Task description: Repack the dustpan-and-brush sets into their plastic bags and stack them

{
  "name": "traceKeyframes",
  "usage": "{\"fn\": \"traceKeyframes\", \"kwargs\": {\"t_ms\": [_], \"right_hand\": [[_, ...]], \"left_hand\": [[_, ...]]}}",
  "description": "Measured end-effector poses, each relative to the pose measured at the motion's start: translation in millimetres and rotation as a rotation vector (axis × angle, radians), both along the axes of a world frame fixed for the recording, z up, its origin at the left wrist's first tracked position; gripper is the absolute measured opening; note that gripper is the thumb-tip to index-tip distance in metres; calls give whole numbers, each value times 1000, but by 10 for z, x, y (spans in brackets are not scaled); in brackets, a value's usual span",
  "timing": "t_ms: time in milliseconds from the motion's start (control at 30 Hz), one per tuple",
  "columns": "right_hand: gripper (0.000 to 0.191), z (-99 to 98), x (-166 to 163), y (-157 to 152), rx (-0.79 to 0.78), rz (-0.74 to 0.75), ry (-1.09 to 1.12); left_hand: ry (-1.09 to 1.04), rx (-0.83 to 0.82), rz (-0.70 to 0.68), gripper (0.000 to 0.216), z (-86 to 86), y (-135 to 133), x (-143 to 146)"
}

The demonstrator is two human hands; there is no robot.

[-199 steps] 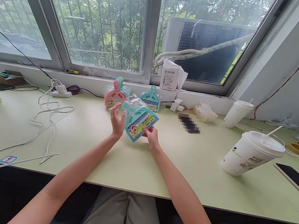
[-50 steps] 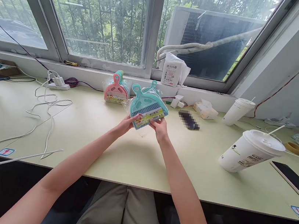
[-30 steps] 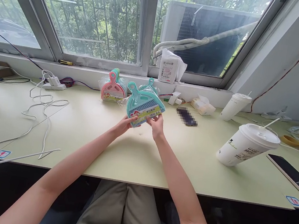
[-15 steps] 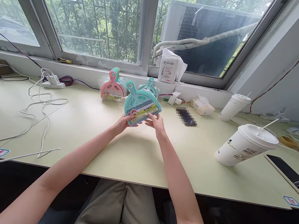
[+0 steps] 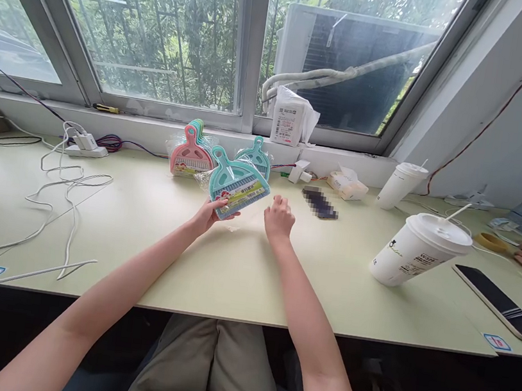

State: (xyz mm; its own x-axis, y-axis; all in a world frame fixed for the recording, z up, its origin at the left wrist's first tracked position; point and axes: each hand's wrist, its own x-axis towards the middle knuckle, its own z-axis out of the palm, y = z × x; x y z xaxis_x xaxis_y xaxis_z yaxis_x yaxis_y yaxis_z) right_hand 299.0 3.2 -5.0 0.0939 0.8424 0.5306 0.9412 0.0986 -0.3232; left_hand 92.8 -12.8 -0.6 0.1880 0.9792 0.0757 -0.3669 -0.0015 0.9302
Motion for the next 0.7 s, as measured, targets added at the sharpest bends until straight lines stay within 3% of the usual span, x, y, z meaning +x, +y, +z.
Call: {"fn": "traceKeyframes", "kwargs": {"t_ms": [67, 200, 300, 467, 567, 700], "right_hand": [[35, 8, 62, 22, 105, 71, -38], [55, 18, 100, 11, 174, 398, -347], [58, 0, 90, -6, 172, 470, -454], [40, -48, 102, 29, 192, 537, -348], [24, -71, 105, 66, 222, 533, -196], [24, -95, 84, 95, 238, 543, -14]], "left_hand": [[-11, -28, 8, 60, -2, 18, -21], [-50, -72, 24, 52, -20, 53, -78], [-50, -136, 23, 43, -51, 99, -144], [-11, -193, 61, 45, -101, 184, -237], [5, -190, -1, 51, -116, 211, -276], [36, -206, -85, 54, -114, 221, -325]]}}
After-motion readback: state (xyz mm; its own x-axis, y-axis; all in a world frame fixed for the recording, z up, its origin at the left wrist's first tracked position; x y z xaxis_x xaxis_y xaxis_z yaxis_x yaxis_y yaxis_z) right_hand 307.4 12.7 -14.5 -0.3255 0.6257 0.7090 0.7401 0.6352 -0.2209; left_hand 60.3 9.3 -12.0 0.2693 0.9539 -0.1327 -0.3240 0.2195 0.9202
